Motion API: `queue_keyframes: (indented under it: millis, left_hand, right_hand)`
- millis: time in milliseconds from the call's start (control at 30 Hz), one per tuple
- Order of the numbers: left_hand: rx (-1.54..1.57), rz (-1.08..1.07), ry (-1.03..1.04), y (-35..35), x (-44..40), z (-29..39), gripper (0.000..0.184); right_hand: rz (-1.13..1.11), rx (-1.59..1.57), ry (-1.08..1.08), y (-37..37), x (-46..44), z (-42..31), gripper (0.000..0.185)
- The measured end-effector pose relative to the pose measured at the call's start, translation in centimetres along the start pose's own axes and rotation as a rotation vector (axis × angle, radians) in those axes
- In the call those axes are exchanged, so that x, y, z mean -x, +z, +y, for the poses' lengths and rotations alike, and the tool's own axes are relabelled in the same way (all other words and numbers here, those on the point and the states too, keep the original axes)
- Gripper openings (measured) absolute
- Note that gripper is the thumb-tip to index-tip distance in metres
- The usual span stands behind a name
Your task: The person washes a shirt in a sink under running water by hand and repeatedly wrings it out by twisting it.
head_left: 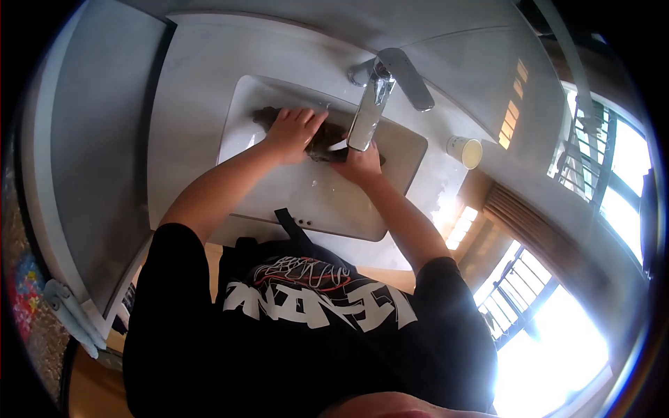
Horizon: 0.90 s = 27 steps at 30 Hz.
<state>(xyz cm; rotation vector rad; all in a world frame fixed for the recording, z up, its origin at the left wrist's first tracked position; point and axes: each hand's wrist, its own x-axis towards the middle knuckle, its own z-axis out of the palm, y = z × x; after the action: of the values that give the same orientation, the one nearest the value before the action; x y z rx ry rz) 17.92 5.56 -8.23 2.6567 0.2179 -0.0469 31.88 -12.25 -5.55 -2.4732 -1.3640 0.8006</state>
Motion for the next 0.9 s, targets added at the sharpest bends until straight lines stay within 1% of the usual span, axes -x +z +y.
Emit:
queue_keyframes:
  millis: [33, 100, 133, 167, 200, 233, 267, 333, 367, 467, 500, 600, 633, 667, 733, 800, 833, 867, 900]
  left_hand:
    - [-0.023, -0.02, 0.017, -0.3, 0.7, 0.2, 0.061]
    - [-0.102, -0.083, 0.0, -1.1, 1.8, 0.4, 0.046]
    - [-0.143, -0.112, -0.009, -1.3, 2.3, 0.5, 0.039]
    - [-0.087, -0.028, 0.011, -0.9, 2.8, 0.5, 0.021]
    - [-0.072, -0.004, 0.032, -0.1, 3.1, 0.4, 0.02]
    - [-0.057, 0.021, 0.052, 0.8, 3.3, 0.2, 0.018]
    - [-0.041, 0.045, 0.075, 1.0, 3.5, 0.3, 0.016]
    - [-0.014, 0.003, 0.084, -1.4, 2.9, 0.7, 0.013]
    - [0.001, -0.022, 0.088, -2.7, 2.8, 1.0, 0.012]
    - [0.234, 0.033, -0.061, -5.4, 3.0, 0.5, 0.011]
    - [0.285, 0.072, -0.077, -7.2, 3.4, 1.4, 0.01]
    - [0.458, 0.07, -0.161, -11.6, 3.5, 4.0, 0.014]
    - [0.47, 0.097, -0.192, -13.2, 3.4, 4.8, 0.016]
    - [0.548, 0.143, -0.173, -13.8, 3.3, 4.8, 0.019]
    - [0.521, 0.19, -0.11, -17.1, 3.6, 6.1, 0.021]
    - [0.567, 0.265, -0.024, -17.9, 3.5, 6.0, 0.026]
    - [0.604, 0.243, -0.032, -18.3, 3.5, 6.1, 0.027]
    - [0.608, 0.259, -0.013, -18.8, 3.6, 6.4, 0.025]
    - [0.614, 0.273, 0.005, -19.2, 3.7, 6.6, 0.022]
  right_hand:
    - [-0.109, -0.097, 0.064, -0.4, 0.4, 0.0, 0.059]
    - [-0.337, -0.13, 0.119, -0.2, 0.6, 0.5, 0.051]
    - [-0.24, -0.046, 0.064, 0.1, 1.2, 0.4, 0.048]
    - [-0.138, 0.039, 0.009, 0.3, 1.6, 0.0, 0.045]
    - [-0.034, 0.125, -0.047, 0.3, 1.8, -0.5, 0.042]
    - [0.094, 0.164, -0.054, 0.6, 1.9, -1.4, 0.032]
    - [-0.002, 0.18, -0.037, 0.9, 1.8, -1.9, 0.031]
    - [-0.183, 0.212, -0.008, 1.0, 0.5, -2.2, 0.028]
    - [-0.161, 0.22, -0.036, -0.1, 0.4, -2.6, 0.026]
    - [-0.056, -0.048, 0.016, -4.3, 2.0, -2.8, 0.028]
    - [-0.004, -0.233, 0.04, -4.9, 2.9, -2.8, 0.024]
    - [0.026, -0.217, -0.006, -9.2, 4.8, -4.1, 0.023]
    - [-0.032, -0.217, 0.037, -11.6, 5.5, -5.5, 0.028]
    - [0.016, -0.114, 0.057, -12.8, 5.8, -6.1, 0.034]
    - [0.201, -0.262, 0.014, -14.4, 7.3, -6.7, 0.042]
    - [-0.069, -0.352, 0.163, -18.7, 9.3, -9.8, 0.055]
    - [-0.084, -0.296, 0.1, -20.1, 9.9, -10.4, 0.063]
    - [-0.107, -0.207, 0.108, -22.1, 10.8, -11.9, 0.06]
    - [-0.046, -0.206, 0.054, -22.9, 11.1, -12.0, 0.056]
